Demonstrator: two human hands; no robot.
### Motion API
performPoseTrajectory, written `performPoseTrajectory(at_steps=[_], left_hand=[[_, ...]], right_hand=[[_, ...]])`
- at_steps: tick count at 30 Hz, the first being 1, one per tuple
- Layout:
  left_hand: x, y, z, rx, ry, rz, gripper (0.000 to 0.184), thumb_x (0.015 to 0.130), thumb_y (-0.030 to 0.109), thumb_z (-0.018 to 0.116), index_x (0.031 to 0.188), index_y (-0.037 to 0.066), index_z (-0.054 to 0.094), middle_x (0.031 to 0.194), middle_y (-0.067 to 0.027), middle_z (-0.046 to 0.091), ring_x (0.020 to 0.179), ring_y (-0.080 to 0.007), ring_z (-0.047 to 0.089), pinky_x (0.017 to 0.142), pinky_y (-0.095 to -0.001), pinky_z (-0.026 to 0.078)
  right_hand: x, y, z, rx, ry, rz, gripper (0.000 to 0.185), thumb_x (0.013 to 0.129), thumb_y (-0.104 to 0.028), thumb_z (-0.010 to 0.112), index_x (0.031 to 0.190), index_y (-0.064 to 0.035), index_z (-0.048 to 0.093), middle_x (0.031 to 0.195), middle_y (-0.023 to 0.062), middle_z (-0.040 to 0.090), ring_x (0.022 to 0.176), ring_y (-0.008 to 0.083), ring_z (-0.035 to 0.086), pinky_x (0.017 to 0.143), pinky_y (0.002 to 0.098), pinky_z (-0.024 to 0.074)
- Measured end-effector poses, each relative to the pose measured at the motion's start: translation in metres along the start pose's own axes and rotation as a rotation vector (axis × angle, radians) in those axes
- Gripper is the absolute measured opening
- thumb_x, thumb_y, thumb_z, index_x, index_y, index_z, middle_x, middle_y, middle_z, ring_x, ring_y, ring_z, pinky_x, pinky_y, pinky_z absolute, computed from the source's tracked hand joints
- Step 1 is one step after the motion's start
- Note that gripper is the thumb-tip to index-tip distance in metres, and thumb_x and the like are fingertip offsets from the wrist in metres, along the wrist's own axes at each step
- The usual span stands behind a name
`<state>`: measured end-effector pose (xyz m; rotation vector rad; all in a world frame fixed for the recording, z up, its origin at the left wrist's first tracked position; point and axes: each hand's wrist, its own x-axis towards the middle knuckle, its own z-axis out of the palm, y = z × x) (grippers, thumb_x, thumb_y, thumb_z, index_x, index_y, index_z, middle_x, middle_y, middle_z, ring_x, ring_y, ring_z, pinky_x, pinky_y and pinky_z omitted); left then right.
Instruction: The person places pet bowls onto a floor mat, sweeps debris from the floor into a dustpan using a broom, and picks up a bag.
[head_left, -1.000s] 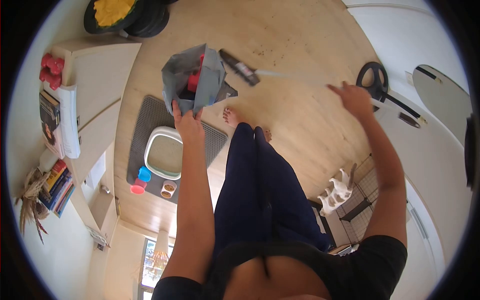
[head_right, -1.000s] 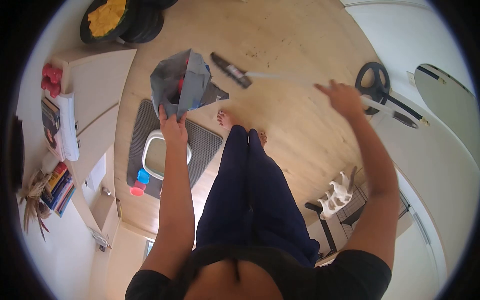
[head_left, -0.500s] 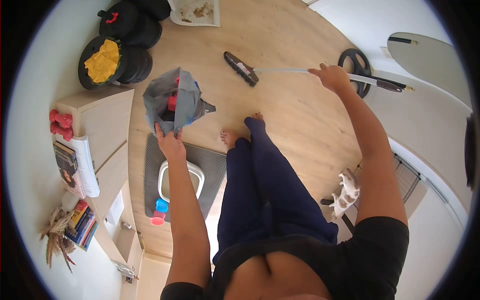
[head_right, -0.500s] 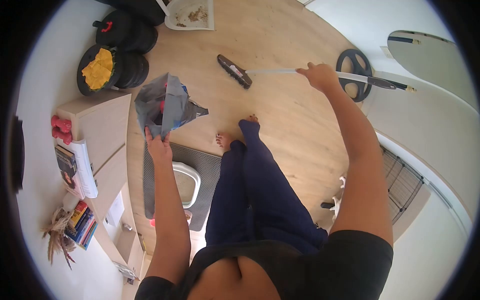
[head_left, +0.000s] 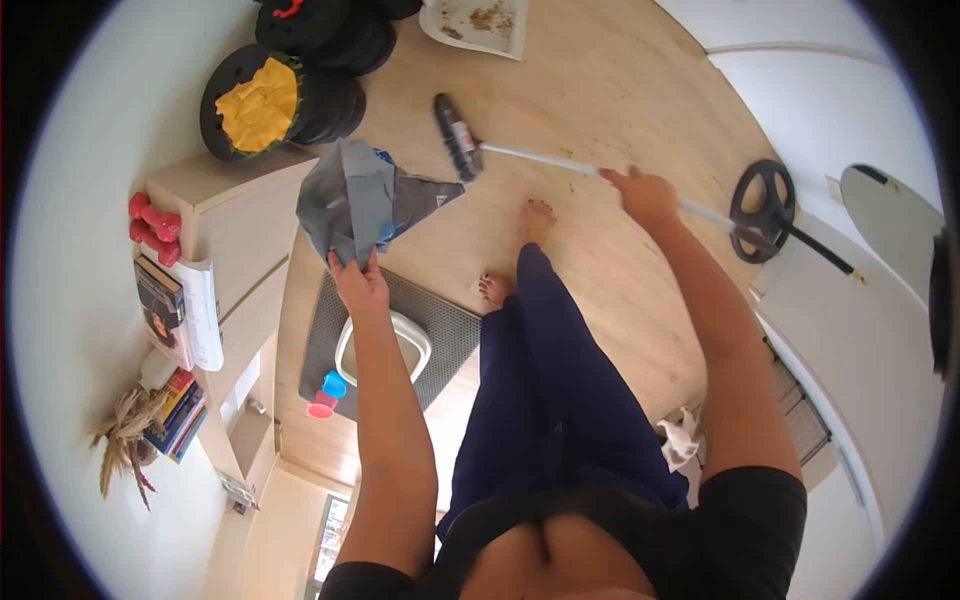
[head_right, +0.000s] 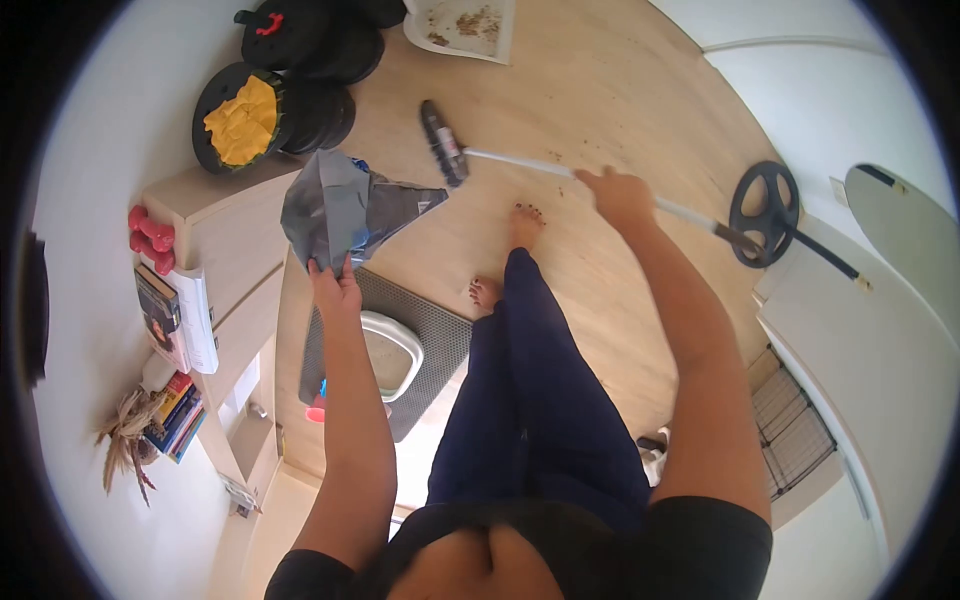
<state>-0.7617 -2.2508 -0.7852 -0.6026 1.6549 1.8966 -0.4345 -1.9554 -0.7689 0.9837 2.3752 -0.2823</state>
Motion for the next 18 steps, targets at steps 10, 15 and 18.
performPoseTrajectory(at_steps=[10, 15, 18], left_hand=[[0.102, -0.011, 0.027, -0.198, 0.22, 0.05, 0.058, 0.083, -0.001, 0.034, 0.137, 0.007, 0.016, 0.131, -0.0191, 0.03, 0.112, -0.0338, 0.045, 0.088, -0.0431, 0.05], [0.108, 0.013, -0.001, 0.015, 0.329, 0.061, 0.07, 0.073, -0.008, 0.036, 0.138, 0.009, 0.018, 0.132, -0.0187, 0.027, 0.111, -0.0373, 0.044, 0.086, -0.045, 0.05], [0.109, 0.019, -0.02, 0.338, 0.233, 0.163, 0.073, 0.07, -0.009, 0.036, 0.139, 0.009, 0.019, 0.134, -0.0184, 0.025, 0.113, -0.038, 0.042, 0.085, -0.0443, 0.05]], right_hand=[[0.085, -0.055, -0.041, -0.062, 0.043, -0.256, 0.045, 0.081, -0.013, 0.047, 0.121, -0.0315, 0.05, 0.082, 0.0107, 0.055, 0.064, 0.0258, 0.061, 0.053, 0.0373, 0.0501], [0.142, -0.062, -0.041, -0.022, -0.002, -0.281, 0.042, 0.082, -0.013, 0.046, 0.12, -0.0304, 0.051, 0.081, 0.0112, 0.055, 0.066, 0.0269, 0.061, 0.055, 0.0384, 0.0502], [0.109, -0.038, -0.058, -0.019, -0.073, -0.105, 0.042, 0.082, -0.011, 0.046, 0.119, -0.0298, 0.052, 0.08, 0.0107, 0.054, 0.064, 0.0269, 0.06, 0.053, 0.0397, 0.0494]])
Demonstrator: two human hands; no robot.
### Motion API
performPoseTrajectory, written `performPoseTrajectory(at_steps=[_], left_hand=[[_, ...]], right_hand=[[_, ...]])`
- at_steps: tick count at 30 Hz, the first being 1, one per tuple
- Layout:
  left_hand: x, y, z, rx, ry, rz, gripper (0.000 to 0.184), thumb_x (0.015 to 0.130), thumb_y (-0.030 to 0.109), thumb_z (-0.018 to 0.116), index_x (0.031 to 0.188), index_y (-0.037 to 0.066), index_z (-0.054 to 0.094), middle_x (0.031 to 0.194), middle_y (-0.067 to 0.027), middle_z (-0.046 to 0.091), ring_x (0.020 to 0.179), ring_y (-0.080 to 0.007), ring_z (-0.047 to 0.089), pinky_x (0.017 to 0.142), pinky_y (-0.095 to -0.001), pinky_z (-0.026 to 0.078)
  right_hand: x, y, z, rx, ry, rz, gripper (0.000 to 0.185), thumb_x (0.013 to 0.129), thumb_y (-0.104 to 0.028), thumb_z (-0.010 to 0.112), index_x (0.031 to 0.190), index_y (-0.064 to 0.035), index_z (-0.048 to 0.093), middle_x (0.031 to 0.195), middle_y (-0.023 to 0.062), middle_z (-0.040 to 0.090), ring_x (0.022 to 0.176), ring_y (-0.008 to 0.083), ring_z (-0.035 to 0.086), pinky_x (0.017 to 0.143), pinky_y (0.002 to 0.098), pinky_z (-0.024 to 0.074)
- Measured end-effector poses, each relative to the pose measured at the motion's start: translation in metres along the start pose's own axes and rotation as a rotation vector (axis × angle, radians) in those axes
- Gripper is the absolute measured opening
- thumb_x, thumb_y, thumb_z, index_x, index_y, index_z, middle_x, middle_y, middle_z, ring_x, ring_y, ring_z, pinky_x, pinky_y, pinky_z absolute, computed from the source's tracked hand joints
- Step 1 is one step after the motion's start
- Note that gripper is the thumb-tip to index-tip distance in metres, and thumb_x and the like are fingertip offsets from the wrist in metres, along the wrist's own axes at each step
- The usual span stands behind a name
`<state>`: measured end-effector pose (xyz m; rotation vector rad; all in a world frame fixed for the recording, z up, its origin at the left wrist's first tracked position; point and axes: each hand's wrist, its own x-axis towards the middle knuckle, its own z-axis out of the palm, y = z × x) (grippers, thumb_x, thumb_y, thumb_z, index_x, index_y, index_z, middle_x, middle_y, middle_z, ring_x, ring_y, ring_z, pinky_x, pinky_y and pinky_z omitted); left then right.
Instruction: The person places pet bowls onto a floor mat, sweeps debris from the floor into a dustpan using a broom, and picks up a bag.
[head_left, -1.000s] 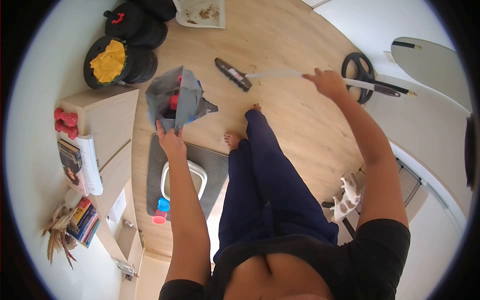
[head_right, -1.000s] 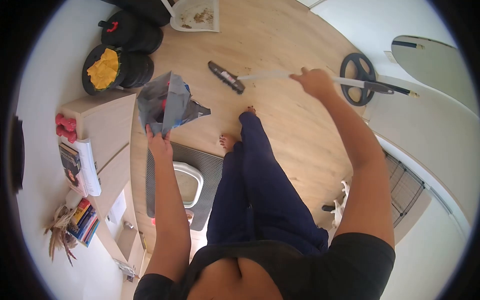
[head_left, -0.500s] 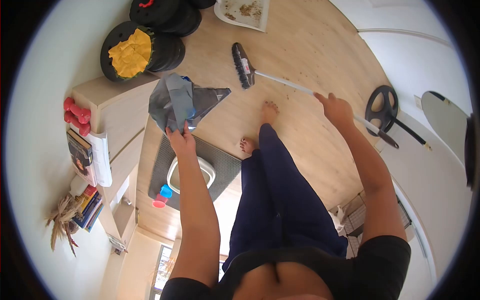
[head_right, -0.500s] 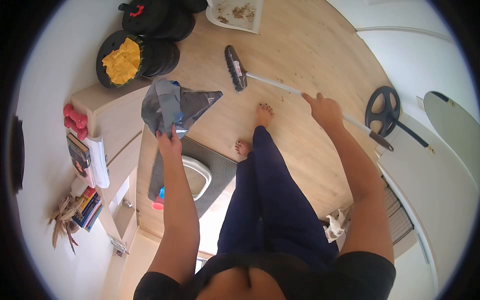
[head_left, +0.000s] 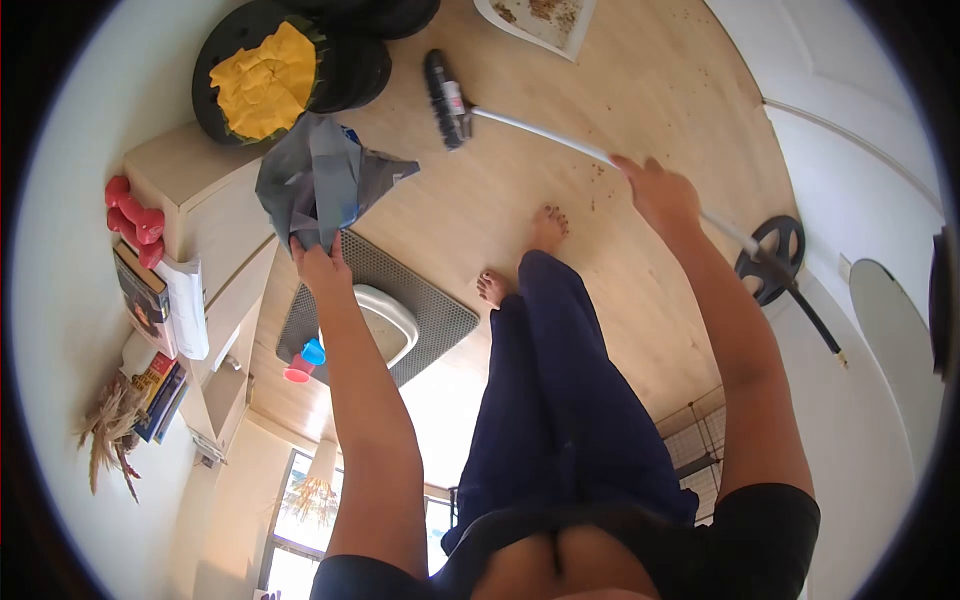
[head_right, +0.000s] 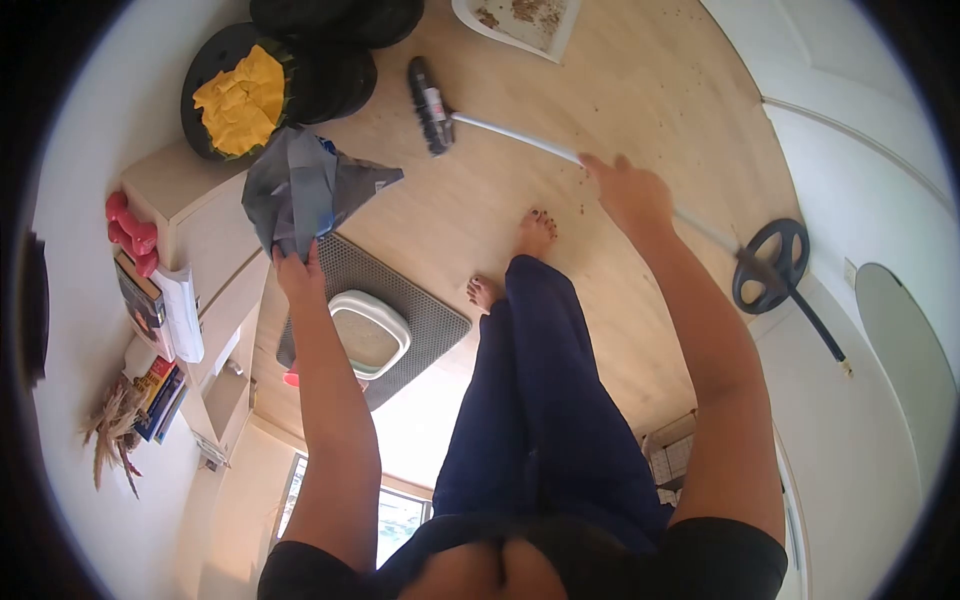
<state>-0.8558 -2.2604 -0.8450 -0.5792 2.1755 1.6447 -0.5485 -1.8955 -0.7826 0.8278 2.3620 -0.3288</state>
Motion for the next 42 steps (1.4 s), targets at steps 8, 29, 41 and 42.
performPoseTrajectory(at_steps=[8, 29, 41, 42], left_hand=[[-0.024, 0.02, -0.028, -0.158, 0.123, -0.074, 0.06, 0.078, -0.004, 0.04, 0.135, 0.002, 0.021, 0.135, -0.0179, 0.022, 0.116, -0.0367, 0.036, 0.087, -0.0428, 0.05], [-0.015, -0.025, 0.029, -0.399, 0.003, -0.103, 0.072, 0.072, -0.01, 0.037, 0.139, 0.01, 0.019, 0.132, -0.015, 0.03, 0.112, -0.0335, 0.043, 0.084, -0.0438, 0.049], [0.027, -0.042, 0.072, 0.152, -0.138, 0.128, 0.051, 0.076, 0.007, 0.05, 0.124, 0.009, 0.032, 0.122, -0.0178, 0.039, 0.106, -0.0322, 0.047, 0.078, -0.0413, 0.05], [0.039, -0.041, 0.067, 0.489, -0.201, 0.227, 0.043, 0.077, 0.013, 0.053, 0.116, 0.006, 0.039, 0.117, -0.0195, 0.043, 0.104, -0.0323, 0.049, 0.076, -0.0403, 0.05]], right_hand=[[-0.024, -0.046, 0.013, -0.034, 0.031, -0.283, 0.041, 0.081, -0.012, 0.048, 0.116, -0.0324, 0.053, 0.079, 0.0097, 0.054, 0.062, 0.024, 0.061, 0.05, 0.0367, 0.0489], [0.057, -0.048, -0.001, 0.074, 0.152, -0.051, 0.034, 0.087, -0.018, 0.044, 0.117, -0.0326, 0.052, 0.077, 0.0118, 0.059, 0.064, 0.0292, 0.061, 0.057, 0.0405, 0.0497], [0.029, -0.06, -0.002, 0.091, 0.05, 0.05, 0.04, 0.085, -0.013, 0.044, 0.119, -0.0331, 0.051, 0.082, 0.0128, 0.059, 0.068, 0.0289, 0.062, 0.058, 0.0385, 0.0505], [0.039, -0.057, 0.002, 0.104, 0.064, 0.036, 0.041, 0.085, -0.013, 0.044, 0.12, -0.0339, 0.05, 0.084, 0.0126, 0.059, 0.068, 0.0293, 0.062, 0.058, 0.0389, 0.0504]])
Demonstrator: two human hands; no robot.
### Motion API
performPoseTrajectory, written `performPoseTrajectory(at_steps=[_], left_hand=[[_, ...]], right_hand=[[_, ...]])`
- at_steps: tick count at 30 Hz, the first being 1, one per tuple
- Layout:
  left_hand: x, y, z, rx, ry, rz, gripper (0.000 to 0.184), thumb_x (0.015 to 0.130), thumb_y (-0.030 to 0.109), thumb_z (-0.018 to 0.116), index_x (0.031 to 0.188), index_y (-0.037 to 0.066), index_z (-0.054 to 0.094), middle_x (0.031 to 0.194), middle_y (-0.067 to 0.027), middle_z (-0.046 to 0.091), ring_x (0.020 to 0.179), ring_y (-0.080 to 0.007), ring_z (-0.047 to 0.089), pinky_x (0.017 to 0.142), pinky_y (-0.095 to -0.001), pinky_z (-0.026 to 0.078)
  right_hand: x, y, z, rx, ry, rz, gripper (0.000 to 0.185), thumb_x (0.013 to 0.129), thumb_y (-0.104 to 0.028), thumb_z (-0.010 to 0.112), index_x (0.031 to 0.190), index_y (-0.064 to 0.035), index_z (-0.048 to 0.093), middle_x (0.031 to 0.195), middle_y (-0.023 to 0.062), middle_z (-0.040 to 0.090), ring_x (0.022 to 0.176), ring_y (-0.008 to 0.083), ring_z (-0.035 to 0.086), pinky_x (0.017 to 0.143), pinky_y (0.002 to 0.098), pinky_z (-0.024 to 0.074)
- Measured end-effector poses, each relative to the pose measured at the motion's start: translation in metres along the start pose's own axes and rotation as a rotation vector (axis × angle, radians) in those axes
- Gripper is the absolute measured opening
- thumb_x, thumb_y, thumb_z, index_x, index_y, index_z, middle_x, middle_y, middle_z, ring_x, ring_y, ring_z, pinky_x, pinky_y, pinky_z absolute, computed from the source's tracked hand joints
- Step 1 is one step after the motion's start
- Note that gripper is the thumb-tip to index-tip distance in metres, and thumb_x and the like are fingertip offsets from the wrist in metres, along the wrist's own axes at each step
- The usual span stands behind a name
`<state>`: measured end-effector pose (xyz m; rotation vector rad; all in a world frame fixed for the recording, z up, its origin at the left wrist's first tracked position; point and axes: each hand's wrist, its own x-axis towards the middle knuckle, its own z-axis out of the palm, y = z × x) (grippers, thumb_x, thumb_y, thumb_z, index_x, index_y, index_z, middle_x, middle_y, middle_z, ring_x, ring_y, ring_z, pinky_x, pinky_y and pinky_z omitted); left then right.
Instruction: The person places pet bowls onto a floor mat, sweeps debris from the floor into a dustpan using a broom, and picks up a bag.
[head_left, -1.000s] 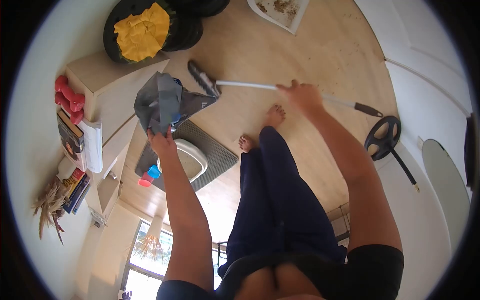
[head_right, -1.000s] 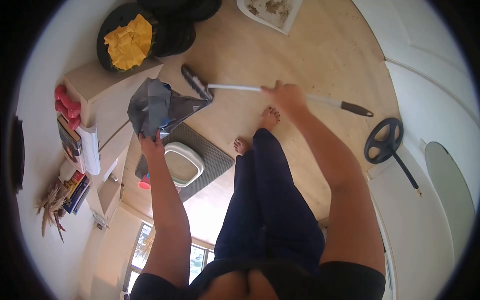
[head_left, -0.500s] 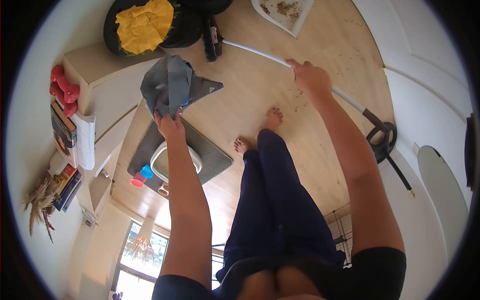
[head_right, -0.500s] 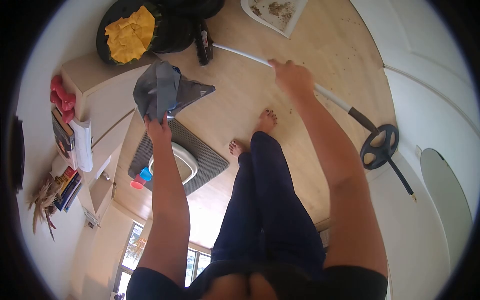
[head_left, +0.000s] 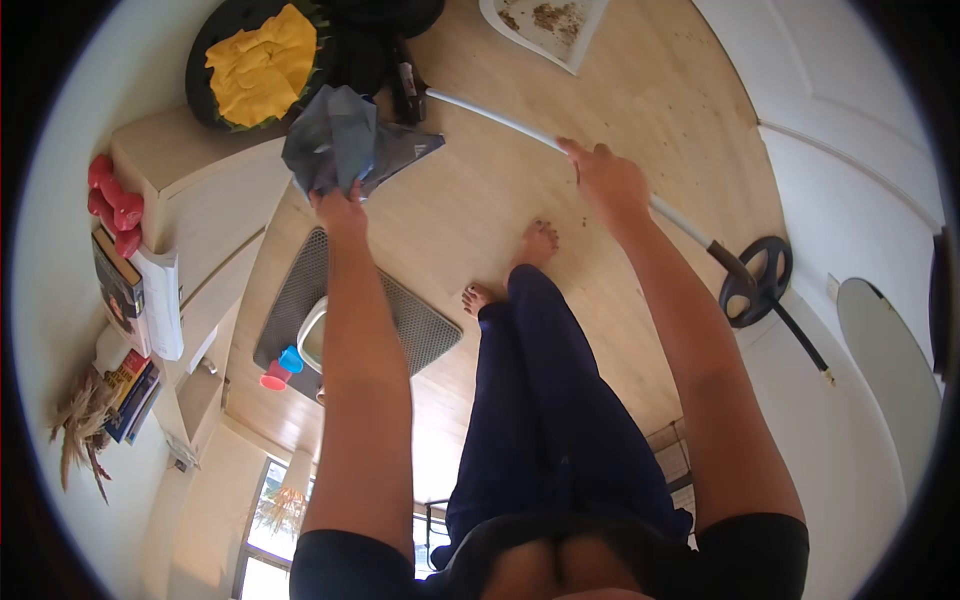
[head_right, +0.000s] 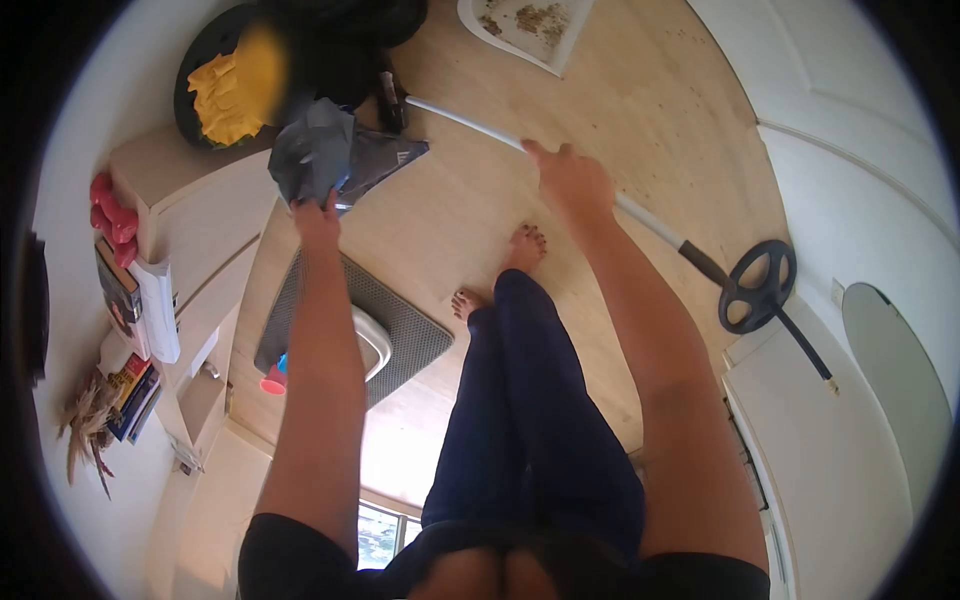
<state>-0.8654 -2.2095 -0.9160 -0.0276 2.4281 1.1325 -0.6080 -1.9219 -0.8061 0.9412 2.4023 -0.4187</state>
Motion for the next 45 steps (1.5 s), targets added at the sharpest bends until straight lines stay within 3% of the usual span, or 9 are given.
performPoseTrajectory(at_steps=[4, 7, 10, 13, 22, 30, 36, 40, 45], left_hand=[[0.035, -0.02, -0.023, 1.022, -0.24, 0.265, 0.04, 0.077, 0.033, 0.065, 0.094, -0.003, 0.06, 0.101, -0.0248, 0.057, 0.099, -0.0324, 0.055, 0.069, -0.0372, 0.052], [0.042, -0.025, -0.024, -0.4, -0.122, -0.286, 0.05, 0.077, 0.033, 0.064, 0.111, -0.002, 0.053, 0.12, -0.0229, 0.047, 0.101, -0.0296, 0.053, 0.077, -0.0387, 0.049], [0.018, 0.029, -0.019, -0.382, -0.114, -0.629, 0.049, 0.074, 0.023, 0.062, 0.115, 0.0, 0.051, 0.123, -0.0173, 0.037, 0.106, -0.0305, 0.046, 0.086, -0.0403, 0.042], [-0.008, 0.06, 0.004, 0.236, 0.294, -0.08, 0.044, 0.076, 0.015, 0.057, 0.118, 0.003, 0.052, 0.121, -0.0148, 0.04, 0.109, -0.0287, 0.043, 0.091, -0.0376, 0.039], [-0.047, 0.353, 0.067, -0.086, -0.158, 0.761, 0.029, 0.08, 0.012, 0.061, 0.107, 0.002, 0.058, 0.098, -0.007, 0.062, 0.095, -0.0158, 0.056, 0.085, -0.027, 0.043], [-0.028, 0.483, 0.129, -0.037, -0.22, 0.758, 0.077, 0.078, 0.015, 0.063, 0.14, 0.008, 0.018, 0.139, -0.0154, 0.031, 0.127, -0.0343, 0.03, 0.105, -0.0367, 0.022], [-0.036, 0.503, 0.151, -0.092, -0.493, 0.584, 0.043, 0.079, 0.021, 0.064, 0.115, 0.002, 0.049, 0.107, -0.013, 0.054, 0.101, -0.025, 0.05, 0.091, -0.0363, 0.036], [0.001, 0.502, 0.171, -0.197, -0.602, 0.388, 0.044, 0.083, 0.026, 0.062, 0.118, 0.002, 0.048, 0.111, -0.0079, 0.058, 0.114, -0.0171, 0.044, 0.1, -0.0312, 0.03], [-0.02, 0.507, 0.171, -0.245, -0.573, 0.514, 0.035, 0.081, 0.026, 0.066, 0.101, -0.001, 0.055, 0.092, -0.0097, 0.063, 0.089, -0.013, 0.059, 0.076, -0.0235, 0.047]], right_hand=[[-0.025, 0.034, 0.03, 0.008, -0.046, 0.086, 0.039, 0.086, -0.017, 0.044, 0.121, -0.0359, 0.047, 0.083, 0.0124, 0.059, 0.069, 0.0303, 0.062, 0.059, 0.0405, 0.0502], [-0.075, 0.07, 0.041, -0.024, -0.072, 0.174, 0.033, 0.089, -0.024, 0.044, 0.12, -0.0358, 0.048, 0.079, 0.012, 0.058, 0.067, 0.0306, 0.062, 0.057, 0.0415, 0.0493], [-0.123, 0.098, 0.034, -0.08, -0.098, 0.218, 0.033, 0.089, -0.024, 0.044, 0.12, -0.0346, 0.048, 0.075, 0.0123, 0.057, 0.059, 0.0294, 0.061, 0.05, 0.04, 0.0483], [-0.154, 0.092, 0.016, -0.105, -0.056, 0.2, 0.036, 0.087, -0.023, 0.048, 0.121, -0.0333, 0.047, 0.075, 0.0122, 0.056, 0.054, 0.0286, 0.06, 0.046, 0.0389, 0.0475], [-0.101, 0.063, 0.044, 0.095, -0.1, 0.123, 0.051, 0.082, -0.009, 0.043, 0.127, -0.035, 0.043, 0.09, 0.0117, 0.057, 0.071, 0.0285, 0.063, 0.057, 0.0396, 0.051], [-0.229, 0.196, 0.047, -0.008, -0.177, 0.38, 0.052, 0.083, -0.01, 0.046, 0.125, -0.0392, 0.043, 0.084, 0.0105, 0.056, 0.065, 0.0256, 0.061, 0.055, 0.0386, 0.0496], [-0.238, 0.166, 0.038, 0.086, -0.042, 0.269, 0.049, 0.08, -0.009, 0.047, 0.122, -0.0329, 0.049, 0.08, 0.0082, 0.054, 0.061, 0.024, 0.059, 0.052, 0.0378, 0.048], [-0.193, 0.114, 0.072, 0.165, 0.07, 0.171, 0.044, 0.081, -0.011, 0.045, 0.12, -0.0312, 0.051, 0.08, 0.0076, 0.054, 0.061, 0.0233, 0.059, 0.053, 0.0368, 0.0477], [-0.205, 0.157, 0.074, 0.13, -0.032, 0.328, 0.047, 0.08, -0.012, 0.046, 0.12, -0.0356, 0.051, 0.085, 0.0087, 0.057, 0.064, 0.0241, 0.06, 0.054, 0.0372, 0.0488]])
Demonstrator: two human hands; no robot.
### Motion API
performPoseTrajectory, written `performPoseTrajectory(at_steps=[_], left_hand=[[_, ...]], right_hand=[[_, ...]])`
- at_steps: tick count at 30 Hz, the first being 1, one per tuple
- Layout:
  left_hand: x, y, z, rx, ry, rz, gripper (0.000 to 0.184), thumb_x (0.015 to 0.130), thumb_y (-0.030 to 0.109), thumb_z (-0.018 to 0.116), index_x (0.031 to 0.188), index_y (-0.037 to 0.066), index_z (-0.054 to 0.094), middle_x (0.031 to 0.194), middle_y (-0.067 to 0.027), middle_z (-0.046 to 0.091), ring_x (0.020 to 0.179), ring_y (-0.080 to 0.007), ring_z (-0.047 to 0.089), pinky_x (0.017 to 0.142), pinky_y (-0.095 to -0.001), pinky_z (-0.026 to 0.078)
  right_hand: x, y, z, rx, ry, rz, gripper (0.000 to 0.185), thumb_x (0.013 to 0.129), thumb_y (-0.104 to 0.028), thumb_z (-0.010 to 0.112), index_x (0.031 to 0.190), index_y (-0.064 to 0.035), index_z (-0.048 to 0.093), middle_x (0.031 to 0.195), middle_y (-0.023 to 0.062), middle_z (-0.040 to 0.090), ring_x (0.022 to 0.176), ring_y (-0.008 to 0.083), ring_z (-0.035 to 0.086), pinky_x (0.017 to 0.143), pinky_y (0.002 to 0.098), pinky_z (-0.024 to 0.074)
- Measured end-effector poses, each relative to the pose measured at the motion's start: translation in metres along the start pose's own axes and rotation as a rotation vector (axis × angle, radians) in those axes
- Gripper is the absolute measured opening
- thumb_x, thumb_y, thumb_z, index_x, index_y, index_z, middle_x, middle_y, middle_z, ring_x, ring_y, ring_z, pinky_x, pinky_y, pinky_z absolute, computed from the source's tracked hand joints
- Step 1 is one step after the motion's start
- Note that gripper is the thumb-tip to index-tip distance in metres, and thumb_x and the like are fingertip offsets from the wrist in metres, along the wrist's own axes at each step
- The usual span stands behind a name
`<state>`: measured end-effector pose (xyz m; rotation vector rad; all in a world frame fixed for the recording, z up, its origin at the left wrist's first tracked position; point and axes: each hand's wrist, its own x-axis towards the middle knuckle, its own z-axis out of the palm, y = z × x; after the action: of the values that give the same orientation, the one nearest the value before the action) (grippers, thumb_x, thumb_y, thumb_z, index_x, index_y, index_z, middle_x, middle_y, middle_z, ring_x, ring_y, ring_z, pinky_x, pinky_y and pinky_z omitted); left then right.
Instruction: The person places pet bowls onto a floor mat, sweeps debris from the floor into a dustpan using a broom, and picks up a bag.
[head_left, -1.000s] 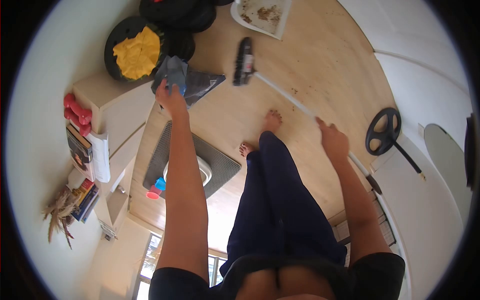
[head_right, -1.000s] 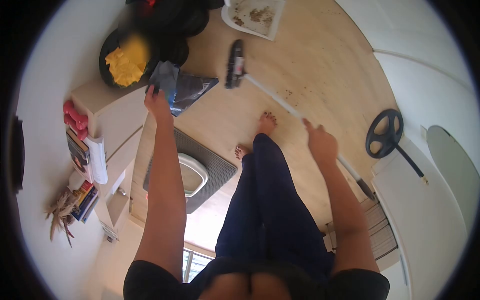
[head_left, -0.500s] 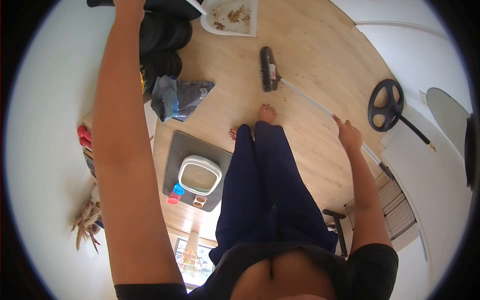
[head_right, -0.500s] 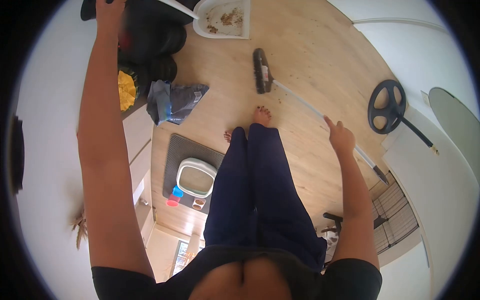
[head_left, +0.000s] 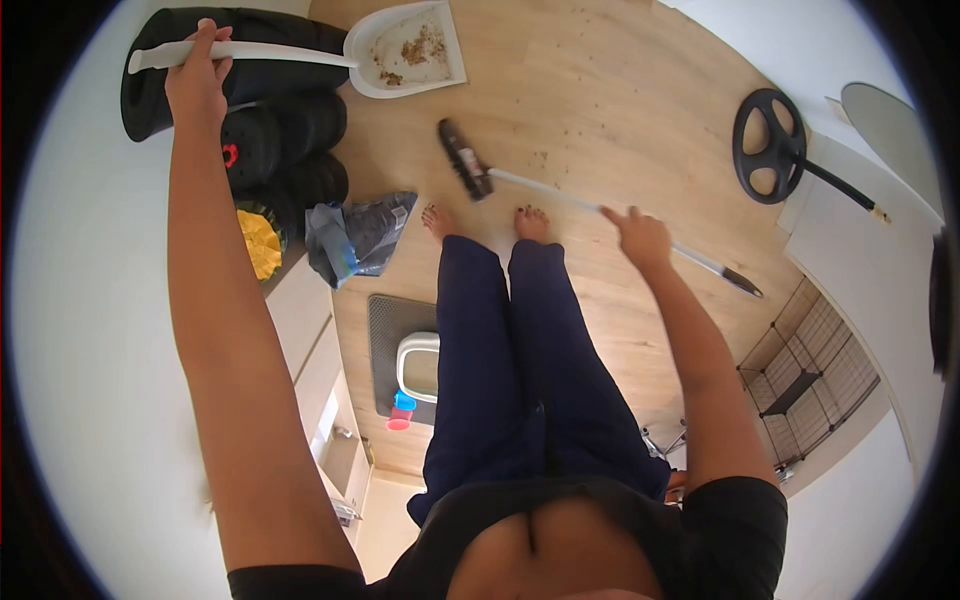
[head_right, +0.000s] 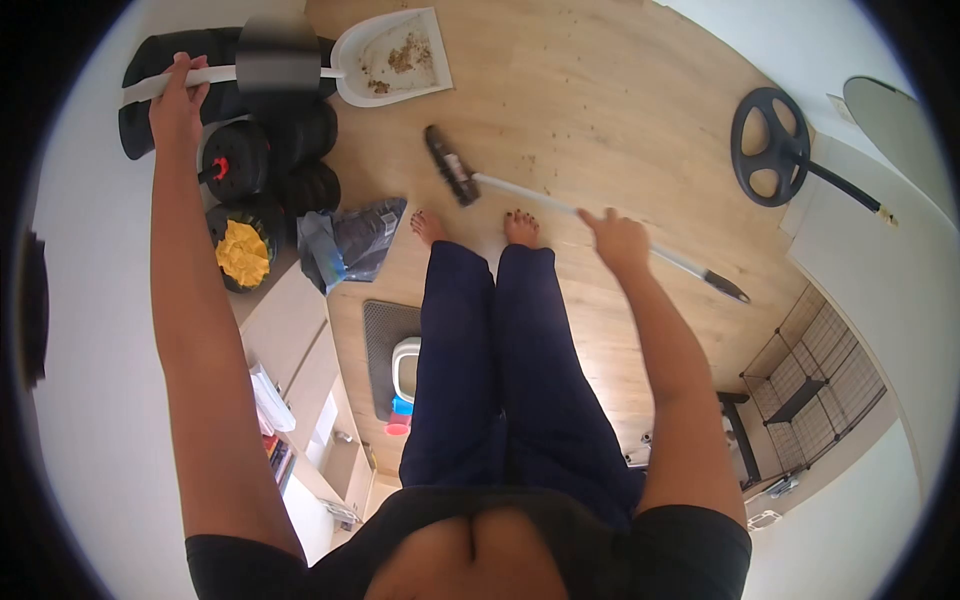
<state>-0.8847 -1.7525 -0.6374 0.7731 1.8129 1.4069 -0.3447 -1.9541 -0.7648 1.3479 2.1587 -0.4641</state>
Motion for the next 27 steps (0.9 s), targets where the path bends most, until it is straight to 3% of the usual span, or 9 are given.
performPoseTrajectory(at_steps=[4, 8, 9, 12, 16, 19, 24, 25, 27], left_hand=[[-0.015, 0.029, 0.011, 0.029, 0.035, 0.043, 0.03, 0.08, 0.023, 0.067, 0.097, 0.0, 0.057, 0.089, -0.009, 0.063, 0.086, -0.0135, 0.06, 0.075, -0.0234, 0.048], [-0.012, 0.041, 0.013, -0.101, 0.093, 0.101, 0.027, 0.082, 0.024, 0.064, 0.095, 0.001, 0.057, 0.089, -0.0071, 0.063, 0.085, -0.0119, 0.059, 0.075, -0.0233, 0.047], [-0.013, 0.045, 0.014, -0.096, 0.098, 0.104, 0.027, 0.082, 0.024, 0.064, 0.095, 0.001, 0.057, 0.089, -0.0071, 0.063, 0.085, -0.0119, 0.059, 0.075, -0.0233, 0.047], [-0.003, 0.059, 0.011, -0.161, 0.053, 0.125, 0.029, 0.083, 0.013, 0.06, 0.103, -0.005, 0.05, 0.091, -0.0176, 0.061, 0.085, -0.0268, 0.062, 0.072, -0.0331, 0.053], [0.009, 0.079, 0.003, -0.229, -0.021, 0.181, 0.031, 0.084, 0.013, 0.058, 0.105, -0.007, 0.046, 0.092, -0.0205, 0.058, 0.088, -0.0332, 0.061, 0.075, -0.0379, 0.054], [0.031, 0.083, -0.011, -0.234, -0.031, 0.223, 0.03, 0.085, 0.015, 0.058, 0.102, -0.006, 0.046, 0.09, -0.0181, 0.058, 0.086, -0.0304, 0.06, 0.074, -0.0362, 0.053], [0.021, 0.104, -0.006, -0.237, -0.032, 0.256, 0.027, 0.086, 0.021, 0.058, 0.096, -0.002, 0.048, 0.084, -0.0123, 0.056, 0.08, -0.0237, 0.057, 0.069, -0.0319, 0.048], [0.031, 0.098, -0.013, -0.273, -0.115, 0.26, 0.032, 0.086, 0.013, 0.056, 0.106, -0.007, 0.042, 0.092, -0.0209, 0.057, 0.088, -0.0367, 0.06, 0.077, -0.0408, 0.055], [0.035, 0.096, -0.014, -0.286, -0.116, 0.25, 0.032, 0.086, 0.013, 0.056, 0.106, -0.007, 0.04, 0.091, -0.0211, 0.057, 0.087, -0.0376, 0.06, 0.078, -0.0418, 0.054]], right_hand=[[-0.019, 0.054, -0.033, -0.043, -0.055, 0.133, 0.051, 0.079, -0.009, 0.046, 0.122, -0.0366, 0.048, 0.086, 0.009, 0.058, 0.064, 0.026, 0.06, 0.055, 0.0392, 0.0494], [-0.018, 0.031, -0.076, -0.021, -0.039, 0.104, 0.047, 0.079, -0.008, 0.047, 0.119, -0.0328, 0.051, 0.088, 0.0096, 0.057, 0.064, 0.0265, 0.06, 0.056, 0.0388, 0.0493], [-0.014, 0.017, -0.079, -0.018, -0.037, 0.097, 0.047, 0.079, -0.008, 0.047, 0.119, -0.0328, 0.051, 0.088, 0.0096, 0.057, 0.064, 0.0265, 0.06, 0.056, 0.0388, 0.0493], [0.015, -0.047, -0.086, 0.037, 0.119, -0.028, 0.043, 0.077, -0.009, 0.048, 0.115, -0.0292, 0.054, 0.086, 0.0105, 0.057, 0.064, 0.0271, 0.06, 0.055, 0.038, 0.0484], [0.09, -0.143, -0.073, 0.127, 0.165, -0.155, 0.034, 0.081, -0.016, 0.048, 0.112, -0.0265, 0.055, 0.086, 0.0101, 0.059, 0.066, 0.0297, 0.062, 0.054, 0.0397, 0.048], [0.147, -0.199, -0.066, 0.107, 0.09, -0.123, 0.039, 0.079, -0.013, 0.048, 0.115, -0.0269, 0.054, 0.089, 0.0136, 0.06, 0.069, 0.0285, 0.062, 0.057, 0.0405, 0.0487], [0.13, -0.144, -0.062, 0.185, 0.043, 0.075, 0.038, 0.082, -0.014, 0.047, 0.117, -0.0284, 0.051, 0.092, 0.0125, 0.06, 0.075, 0.0309, 0.063, 0.06, 0.0411, 0.0504], [0.113, -0.131, -0.061, 0.181, 0.036, 0.137, 0.04, 0.081, -0.013, 0.046, 0.118, -0.0303, 0.05, 0.093, 0.0115, 0.06, 0.075, 0.031, 0.063, 0.061, 0.0416, 0.0507], [0.081, -0.108, -0.061, 0.178, 0.034, 0.204, 0.04, 0.082, -0.014, 0.046, 0.117, -0.0309, 0.05, 0.092, 0.0115, 0.06, 0.072, 0.0306, 0.063, 0.059, 0.0419, 0.0502]])
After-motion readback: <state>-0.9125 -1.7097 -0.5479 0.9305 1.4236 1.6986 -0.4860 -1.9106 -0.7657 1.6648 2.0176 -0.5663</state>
